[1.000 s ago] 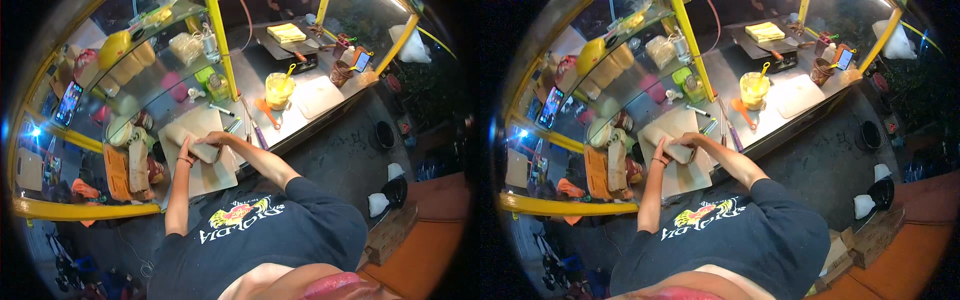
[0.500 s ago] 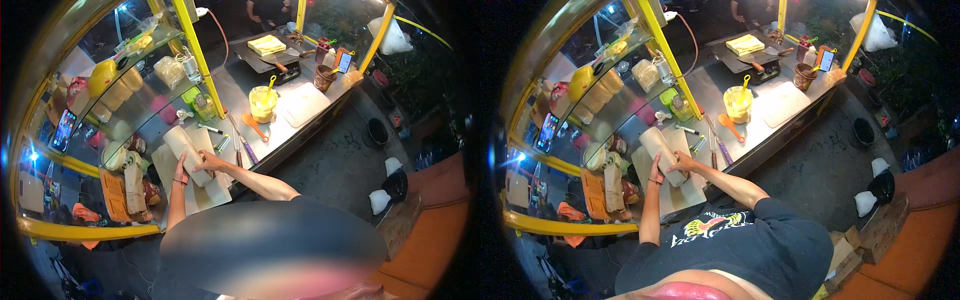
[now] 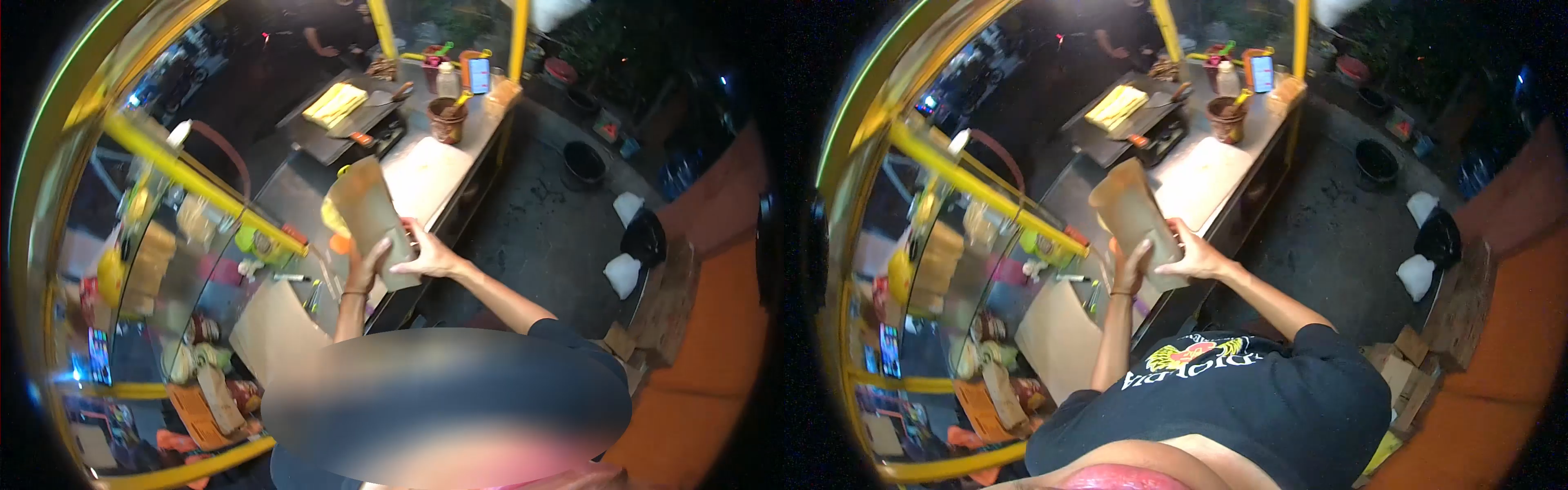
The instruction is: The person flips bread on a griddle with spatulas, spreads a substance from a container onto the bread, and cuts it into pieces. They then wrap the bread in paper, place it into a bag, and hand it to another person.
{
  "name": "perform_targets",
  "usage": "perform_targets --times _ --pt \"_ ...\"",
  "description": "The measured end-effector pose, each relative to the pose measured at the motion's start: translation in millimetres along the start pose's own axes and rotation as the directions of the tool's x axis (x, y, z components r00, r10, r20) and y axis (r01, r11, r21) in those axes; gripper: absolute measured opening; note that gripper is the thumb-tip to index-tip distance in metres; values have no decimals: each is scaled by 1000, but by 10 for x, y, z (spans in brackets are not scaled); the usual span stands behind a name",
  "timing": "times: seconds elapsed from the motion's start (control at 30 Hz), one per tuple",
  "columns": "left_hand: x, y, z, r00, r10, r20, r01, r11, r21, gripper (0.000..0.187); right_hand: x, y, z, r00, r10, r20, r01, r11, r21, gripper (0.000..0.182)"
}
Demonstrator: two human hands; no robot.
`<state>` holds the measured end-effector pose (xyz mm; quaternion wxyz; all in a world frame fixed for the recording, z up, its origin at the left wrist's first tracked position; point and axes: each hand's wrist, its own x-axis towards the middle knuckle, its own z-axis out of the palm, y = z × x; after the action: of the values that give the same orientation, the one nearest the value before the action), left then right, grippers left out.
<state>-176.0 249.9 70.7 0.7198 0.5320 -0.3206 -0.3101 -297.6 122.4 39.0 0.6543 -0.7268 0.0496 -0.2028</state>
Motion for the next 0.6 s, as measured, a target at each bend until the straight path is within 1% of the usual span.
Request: perform_targets --times 0.03,0.07,0.1,0.13,0.2,0.27,0.3,0.33,0.37,0.4,0.47,0.5,0.53,0.57,0.6 --pt "240 -133 366 999 -36 27 38 998 -51 53 -66 48 -394 998 -7 -55 5 999 -35 88" --pt "487 -297 721 997 26 74 -19 995 -97 52 -112 101 -776 994 -12 -104 5 997 -71 88" --pt "658 -227 1145 980 -28 197 65 981 -181 51 -173 52 -1129 979 -92 -182 85 995 -47 87" --pt "899 -409 1457 972 -92 214 130 976 -173 51 -259 57 -1507 967 -62 -246 42 995 -86 85" --pt "1323 -614 2148 933 -143 331 228 945 -235 50 -413 12 -2208 933 1 -361 -19 999 -48 83" --pt "1704 -966 2770 918 -184 351 275 934 -230 49 -569 43 -2890 889 -40 -457 -19 992 -124 83" --pt "1897 -1143 3045 888 -237 394 345 910 -229 49 -635 108 -3200 870 -52 -490 10 996 -87 82" --pt "2013 -1115 3399 882 -219 418 335 915 -227 48 -681 143 -3502 851 -63 -521 41 998 -53 81" --pt "2180 -1222 3663 853 -241 463 367 908 -201 48 -752 177 -3792 842 -28 -538 23 1000 -16 79" --pt "2351 -1325 3906 819 -260 511 398 899 -180 48 -797 217 -4033 834 -17 -552 10 1000 -16 79" --pt "2720 -1592 4405 818 -247 519 334 939 -79 51 -857 330 -4561 765 11 -643 -1 1000 16 78" --pt "2916 -1693 4637 808 -256 531 335 940 -56 53 -855 299 -4817 778 33 -627 0 999 52 79" --pt "3089 -1804 4855 798 -267 540 338 941 -34 54 -836 372 -5081 773 29 -634 4 999 51 79" --pt "3279 -1921 5063 796 -291 530 356 934 -22 59 -798 473 -5357 758 -2 -652 25 999 26 78" --pt "3490 -2044 5265 792 -278 543 343 939 -19 62 -738 585 -5651 743 -36 -668 47 999 -1 77"
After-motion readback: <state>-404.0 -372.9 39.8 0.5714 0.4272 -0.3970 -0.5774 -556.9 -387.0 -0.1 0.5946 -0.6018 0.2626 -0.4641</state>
